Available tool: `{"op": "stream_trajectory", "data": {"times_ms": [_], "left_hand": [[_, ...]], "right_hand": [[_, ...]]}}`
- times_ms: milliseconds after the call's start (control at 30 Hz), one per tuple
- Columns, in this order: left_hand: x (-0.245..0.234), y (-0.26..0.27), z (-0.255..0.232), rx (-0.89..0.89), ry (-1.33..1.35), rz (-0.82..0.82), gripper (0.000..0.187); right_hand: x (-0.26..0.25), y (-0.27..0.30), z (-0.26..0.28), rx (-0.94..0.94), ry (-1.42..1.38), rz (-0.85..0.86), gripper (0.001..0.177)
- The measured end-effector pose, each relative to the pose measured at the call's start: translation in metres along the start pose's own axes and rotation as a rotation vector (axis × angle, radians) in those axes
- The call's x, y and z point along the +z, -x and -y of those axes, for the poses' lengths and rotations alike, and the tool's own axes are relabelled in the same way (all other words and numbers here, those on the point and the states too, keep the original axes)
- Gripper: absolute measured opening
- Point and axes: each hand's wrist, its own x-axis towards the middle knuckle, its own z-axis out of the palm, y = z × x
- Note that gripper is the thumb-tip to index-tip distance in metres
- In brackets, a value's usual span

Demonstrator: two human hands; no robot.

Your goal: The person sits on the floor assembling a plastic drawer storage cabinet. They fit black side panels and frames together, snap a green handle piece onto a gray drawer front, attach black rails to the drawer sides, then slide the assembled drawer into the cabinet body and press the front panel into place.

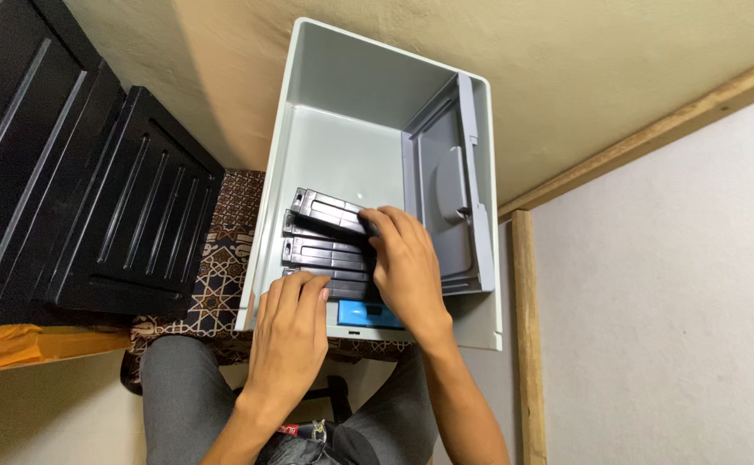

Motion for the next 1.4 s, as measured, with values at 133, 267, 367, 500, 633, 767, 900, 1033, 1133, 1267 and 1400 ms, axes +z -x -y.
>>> {"op": "stream_trajectory", "data": {"times_ms": [133, 267, 367, 500, 633, 767, 900, 1033, 1133, 1267, 1400], "left_hand": [[0.005, -0.006, 0.004, 0.043, -0.065, -0.058, 0.022], [0.008, -0.006, 0.002, 0.062, -0.081, -0.080, 0.024], [0.009, -0.008, 0.003, 0.052, -0.072, -0.071, 0.025], [0.010, -0.010, 0.004, 0.064, -0.070, -0.086, 0.024], [0.009, -0.011, 0.004, 0.058, -0.052, -0.083, 0.022], [0.006, -0.009, 0.003, 0.076, -0.033, -0.088, 0.021], [0.004, -0.003, 0.001, 0.071, -0.014, -0.066, 0.022], [0.003, 0.006, -0.001, 0.076, -0.038, -0.040, 0.027], [0.002, 0.015, -0.002, 0.099, -0.064, -0.038, 0.030], [0.000, 0.027, -0.006, 0.125, -0.076, -0.036, 0.032], [-0.008, 0.037, -0.011, 0.138, -0.058, -0.058, 0.032]], "right_hand": [[0.008, -0.021, -0.005, -0.026, 0.061, 0.004, 0.040], [0.019, -0.029, -0.007, 0.006, 0.125, -0.022, 0.048], [0.025, -0.034, -0.011, 0.026, 0.108, 0.000, 0.054], [0.029, -0.034, -0.018, 0.048, 0.013, 0.071, 0.055], [0.030, -0.030, -0.020, 0.077, -0.014, 0.119, 0.058], [0.030, -0.023, -0.021, 0.085, 0.002, 0.133, 0.053], [0.029, -0.013, -0.020, 0.109, 0.019, 0.170, 0.045], [0.027, -0.002, -0.020, 0.093, 0.085, 0.204, 0.045], [0.024, 0.014, -0.018, 0.087, 0.083, 0.203, 0.046], [0.016, 0.036, -0.011, 0.058, 0.088, 0.196, 0.048], [0.002, 0.056, 0.000, 0.032, 0.080, 0.222, 0.050]]}}
